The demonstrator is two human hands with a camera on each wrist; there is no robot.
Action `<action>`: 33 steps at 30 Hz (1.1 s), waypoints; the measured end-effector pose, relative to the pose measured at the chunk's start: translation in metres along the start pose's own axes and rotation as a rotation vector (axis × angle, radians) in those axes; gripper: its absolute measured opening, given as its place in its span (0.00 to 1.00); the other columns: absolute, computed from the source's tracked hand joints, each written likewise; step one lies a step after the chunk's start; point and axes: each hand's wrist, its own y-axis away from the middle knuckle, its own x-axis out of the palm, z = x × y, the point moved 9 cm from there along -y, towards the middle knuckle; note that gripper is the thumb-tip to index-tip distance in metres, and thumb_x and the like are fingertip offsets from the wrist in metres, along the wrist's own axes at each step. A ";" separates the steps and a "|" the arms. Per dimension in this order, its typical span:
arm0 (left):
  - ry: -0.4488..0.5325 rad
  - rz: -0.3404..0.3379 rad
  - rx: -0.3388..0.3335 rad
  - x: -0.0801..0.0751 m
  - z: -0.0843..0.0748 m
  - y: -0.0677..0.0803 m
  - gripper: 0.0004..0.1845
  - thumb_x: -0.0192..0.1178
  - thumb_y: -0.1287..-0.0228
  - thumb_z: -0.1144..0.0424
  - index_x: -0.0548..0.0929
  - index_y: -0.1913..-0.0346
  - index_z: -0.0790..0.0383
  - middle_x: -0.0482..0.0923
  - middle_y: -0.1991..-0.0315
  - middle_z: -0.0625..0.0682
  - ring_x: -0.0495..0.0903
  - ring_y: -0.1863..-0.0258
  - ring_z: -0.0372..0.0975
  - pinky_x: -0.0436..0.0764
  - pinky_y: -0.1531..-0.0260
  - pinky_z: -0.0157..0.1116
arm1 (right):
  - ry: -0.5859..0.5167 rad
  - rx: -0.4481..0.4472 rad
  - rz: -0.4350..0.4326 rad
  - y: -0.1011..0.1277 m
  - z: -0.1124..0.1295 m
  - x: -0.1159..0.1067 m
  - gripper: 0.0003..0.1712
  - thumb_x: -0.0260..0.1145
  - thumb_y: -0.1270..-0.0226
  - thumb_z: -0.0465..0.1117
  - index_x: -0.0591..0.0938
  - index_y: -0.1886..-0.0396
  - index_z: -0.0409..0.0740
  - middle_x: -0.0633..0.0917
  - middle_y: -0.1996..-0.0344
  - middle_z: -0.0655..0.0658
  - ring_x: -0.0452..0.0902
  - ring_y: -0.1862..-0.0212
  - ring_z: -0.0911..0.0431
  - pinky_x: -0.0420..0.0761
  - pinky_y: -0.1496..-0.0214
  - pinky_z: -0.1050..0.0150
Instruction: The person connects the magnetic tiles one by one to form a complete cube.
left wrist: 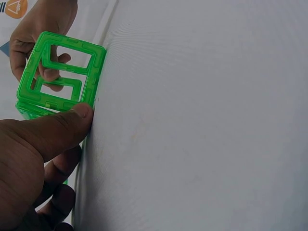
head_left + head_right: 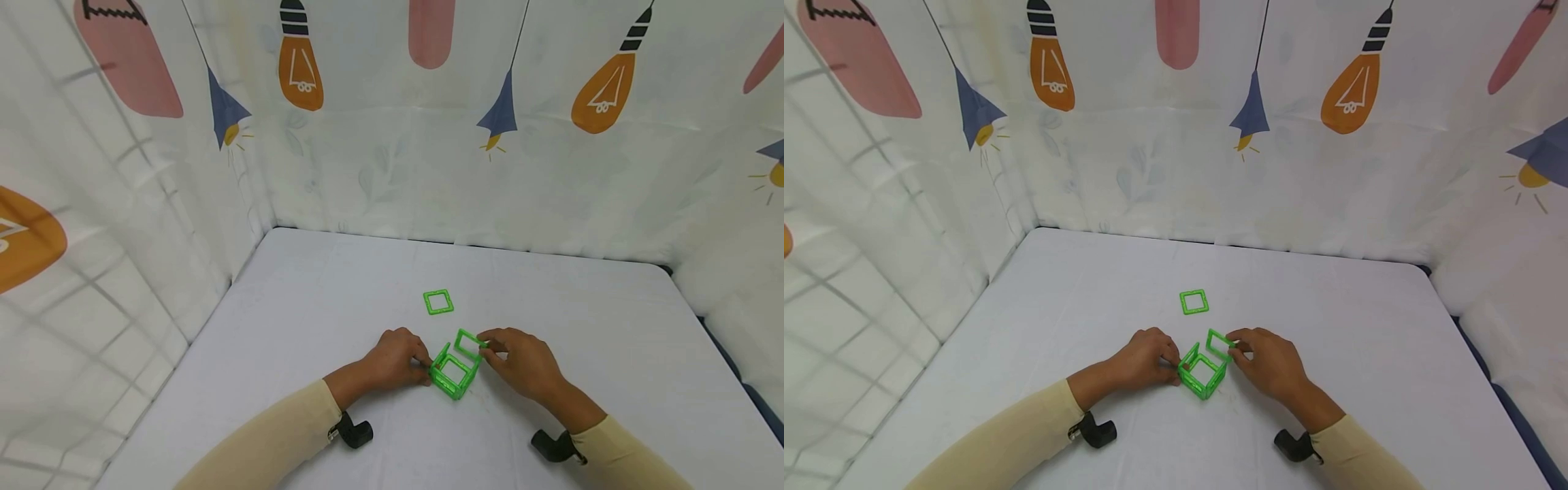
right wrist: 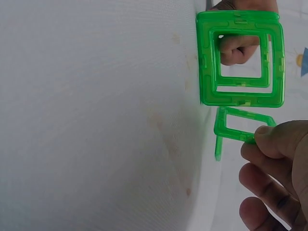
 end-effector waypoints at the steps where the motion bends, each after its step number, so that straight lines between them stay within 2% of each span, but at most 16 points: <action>1: 0.000 0.000 0.000 0.000 0.000 0.000 0.12 0.80 0.47 0.54 0.94 0.58 0.49 0.85 0.60 0.35 0.75 0.55 0.33 0.73 0.52 0.38 | 0.001 0.000 0.003 0.000 0.000 0.000 0.17 0.77 0.37 0.41 0.88 0.49 0.50 0.90 0.62 0.50 0.87 0.57 0.51 0.84 0.62 0.53; 12: -0.013 -0.001 -0.001 -0.002 -0.001 0.000 0.12 0.80 0.47 0.54 0.94 0.58 0.49 0.85 0.59 0.35 0.75 0.55 0.33 0.71 0.54 0.37 | -0.016 -0.024 0.011 0.001 0.006 0.003 0.16 0.78 0.39 0.40 0.88 0.50 0.51 0.90 0.62 0.51 0.88 0.57 0.52 0.84 0.61 0.53; 24: -0.007 0.003 -0.005 0.000 0.000 0.000 0.12 0.80 0.47 0.55 0.94 0.58 0.49 0.85 0.60 0.35 0.76 0.55 0.34 0.73 0.52 0.38 | -0.063 0.012 0.084 0.002 0.002 0.011 0.15 0.77 0.37 0.42 0.88 0.50 0.52 0.91 0.64 0.54 0.88 0.56 0.52 0.83 0.60 0.54; 33: -0.003 0.008 -0.012 -0.001 -0.001 0.001 0.12 0.80 0.47 0.54 0.94 0.58 0.49 0.85 0.59 0.35 0.76 0.54 0.33 0.73 0.51 0.38 | -0.103 -0.024 0.121 0.002 -0.001 0.014 0.15 0.76 0.36 0.41 0.87 0.50 0.53 0.90 0.62 0.56 0.87 0.60 0.59 0.80 0.49 0.45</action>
